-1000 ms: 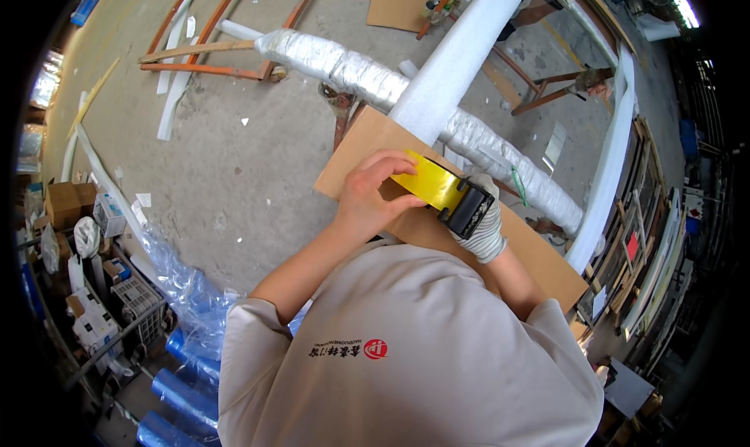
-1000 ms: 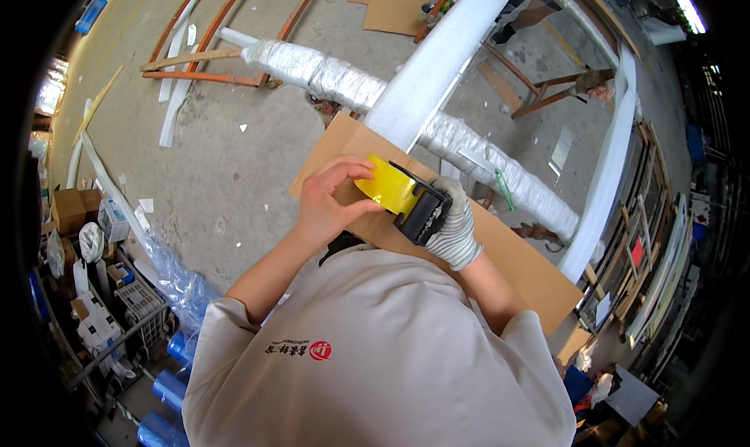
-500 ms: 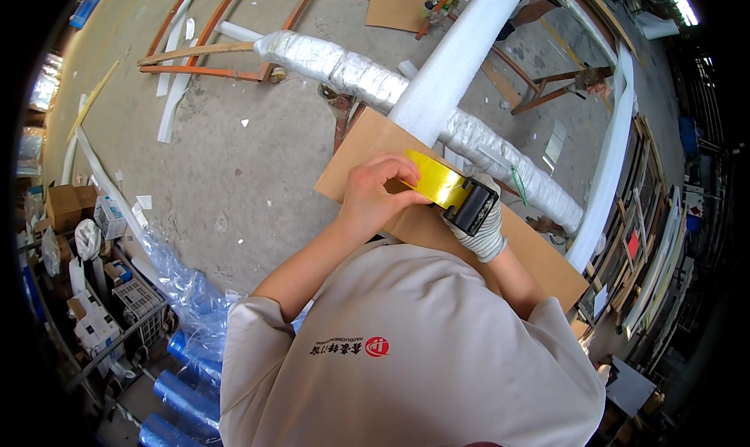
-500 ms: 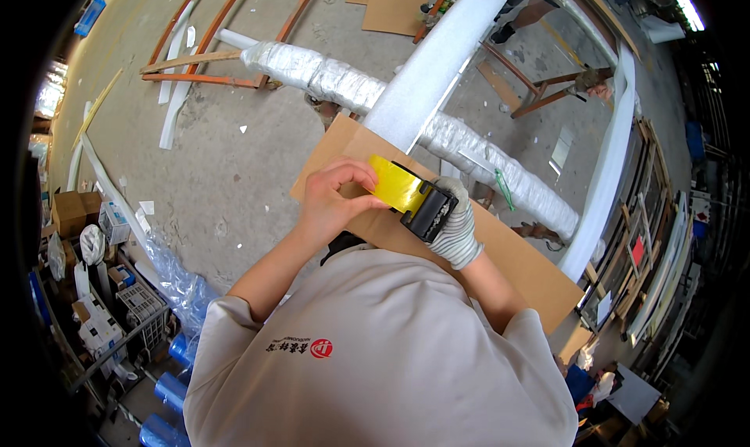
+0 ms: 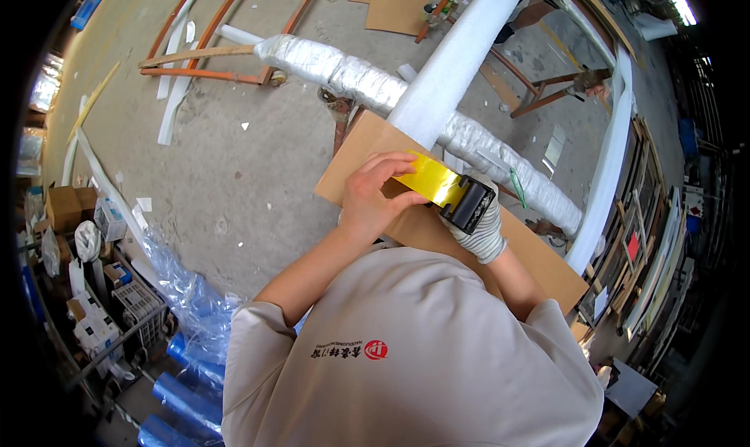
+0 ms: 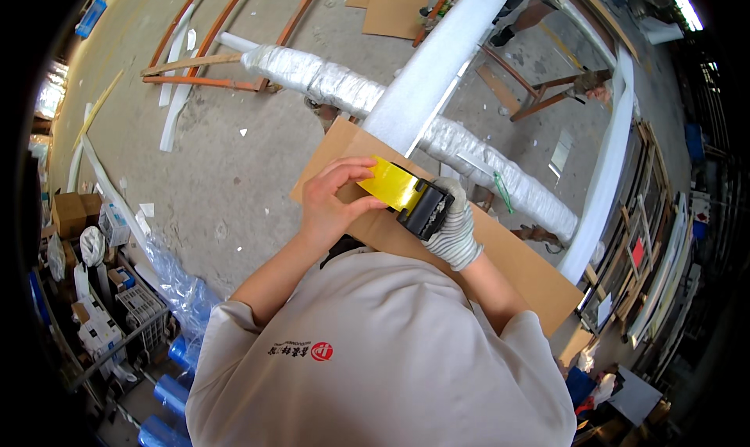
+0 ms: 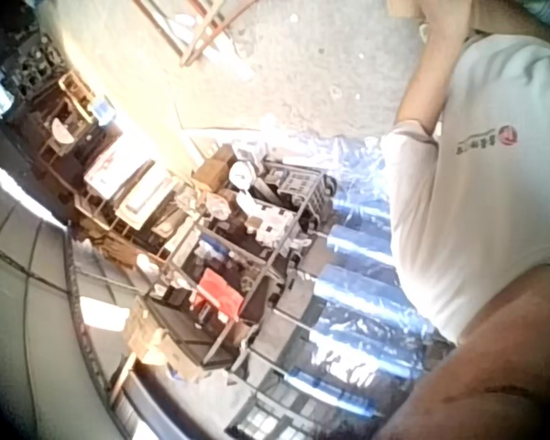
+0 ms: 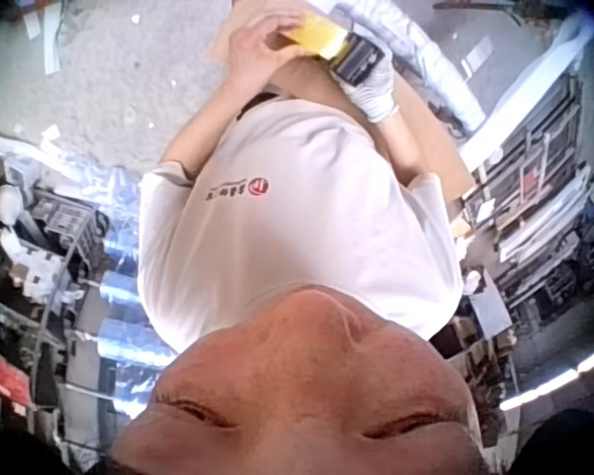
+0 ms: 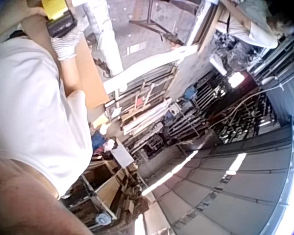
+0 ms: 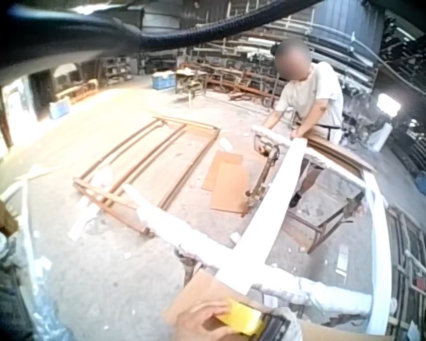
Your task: The person secures cardboard to a metal frame using a tape dispenser, wraps the frame in plastic sheeting, and then attaches labels from a document.
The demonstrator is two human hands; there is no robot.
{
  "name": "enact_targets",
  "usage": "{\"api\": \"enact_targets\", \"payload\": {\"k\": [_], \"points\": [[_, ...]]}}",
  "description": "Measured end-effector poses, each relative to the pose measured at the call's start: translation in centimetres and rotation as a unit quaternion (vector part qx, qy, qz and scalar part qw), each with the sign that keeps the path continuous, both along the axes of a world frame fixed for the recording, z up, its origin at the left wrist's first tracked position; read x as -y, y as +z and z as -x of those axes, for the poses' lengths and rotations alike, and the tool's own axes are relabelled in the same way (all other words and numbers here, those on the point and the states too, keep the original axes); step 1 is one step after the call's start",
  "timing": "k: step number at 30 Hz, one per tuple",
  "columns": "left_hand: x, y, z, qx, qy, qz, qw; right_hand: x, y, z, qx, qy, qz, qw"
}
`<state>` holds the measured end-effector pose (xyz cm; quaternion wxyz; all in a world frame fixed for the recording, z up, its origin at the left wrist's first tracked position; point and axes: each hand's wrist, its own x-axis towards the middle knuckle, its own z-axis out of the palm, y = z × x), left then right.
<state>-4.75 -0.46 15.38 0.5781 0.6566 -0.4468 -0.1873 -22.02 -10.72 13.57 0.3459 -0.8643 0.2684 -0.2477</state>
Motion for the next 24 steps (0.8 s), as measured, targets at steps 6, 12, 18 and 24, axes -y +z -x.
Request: {"api": "enact_targets", "payload": {"k": [6, 12, 18, 24], "points": [[0.2, 0.5, -0.5, -0.035, -0.030, -0.023, 0.999, 0.1, -2.1, 1.0, 0.020, -0.039, -0.189, 0.981], [-0.3, -0.2, -0.6, -0.040, -0.074, -0.033, 0.996, 0.1, -2.0, 1.2, 0.023, 0.003, -0.122, 0.992], [-0.1, -0.6, -0.8, -0.309, -0.038, -0.021, 0.950, 0.5, -1.7, 1.3, 0.029, 0.057, -0.013, 0.998], [-0.6, -1.6, -0.6, -0.266, -0.013, -0.028, 0.963, 0.2, -2.2, 1.6, 0.059, 0.054, 0.032, 0.996]]}}
